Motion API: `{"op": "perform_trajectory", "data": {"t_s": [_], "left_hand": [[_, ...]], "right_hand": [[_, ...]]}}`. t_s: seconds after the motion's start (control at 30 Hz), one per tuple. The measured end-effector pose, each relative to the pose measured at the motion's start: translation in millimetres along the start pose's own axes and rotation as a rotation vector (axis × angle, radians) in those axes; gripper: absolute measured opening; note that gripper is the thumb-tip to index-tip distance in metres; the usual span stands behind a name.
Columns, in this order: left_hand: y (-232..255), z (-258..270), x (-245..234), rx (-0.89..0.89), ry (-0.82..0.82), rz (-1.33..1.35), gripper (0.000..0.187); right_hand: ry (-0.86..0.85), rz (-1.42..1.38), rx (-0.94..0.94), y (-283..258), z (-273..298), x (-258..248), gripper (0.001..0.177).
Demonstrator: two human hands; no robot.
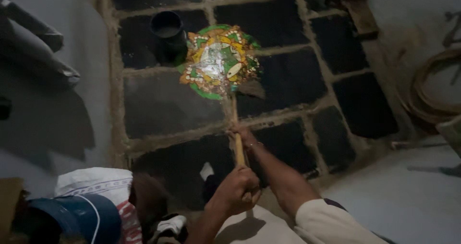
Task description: The person mops a stone floor using a mop and bucket. They dip the mop into the bucket, wring it by hand, and wipe the mop head across the floor tiles near a door.
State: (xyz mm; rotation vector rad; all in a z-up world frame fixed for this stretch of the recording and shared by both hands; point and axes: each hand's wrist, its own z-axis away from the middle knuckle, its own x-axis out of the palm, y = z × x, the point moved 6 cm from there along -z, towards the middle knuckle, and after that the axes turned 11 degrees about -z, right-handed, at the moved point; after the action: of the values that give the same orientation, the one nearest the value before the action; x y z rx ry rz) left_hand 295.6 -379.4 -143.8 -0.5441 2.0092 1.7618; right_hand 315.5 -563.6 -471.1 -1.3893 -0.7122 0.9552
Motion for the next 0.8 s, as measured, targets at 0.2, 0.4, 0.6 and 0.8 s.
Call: {"op": "perform_trajectory", "data": {"t_s": [0.2, 0.4, 0.6, 0.8], "left_hand": [[-46.5, -4.0, -61.3, -0.244, 0.035, -0.016, 0.027], [-90.1, -17.0, -115.1, -0.150, 0.063, -0.004, 0.024], [-117.3, -52.0, -110.0, 0.031, -0.209, 0.080, 0.010], [-139.6, -97.1, -105.6, 0.234, -0.422, -0.085, 0.010]], "right_hand": [[-0.298, 0.158, -0.307, -20.6, -107.0, 86.8, 0.008], [-0.431, 0.505, -0.442, -29.9, -170.2, 107.2, 0.012], [-0.043, 0.393, -0.306, -28.1, -179.3, 55.6, 0.010], [0.179, 0.358, -0.102, -25.0, -162.4, -30.2, 0.008]]}}
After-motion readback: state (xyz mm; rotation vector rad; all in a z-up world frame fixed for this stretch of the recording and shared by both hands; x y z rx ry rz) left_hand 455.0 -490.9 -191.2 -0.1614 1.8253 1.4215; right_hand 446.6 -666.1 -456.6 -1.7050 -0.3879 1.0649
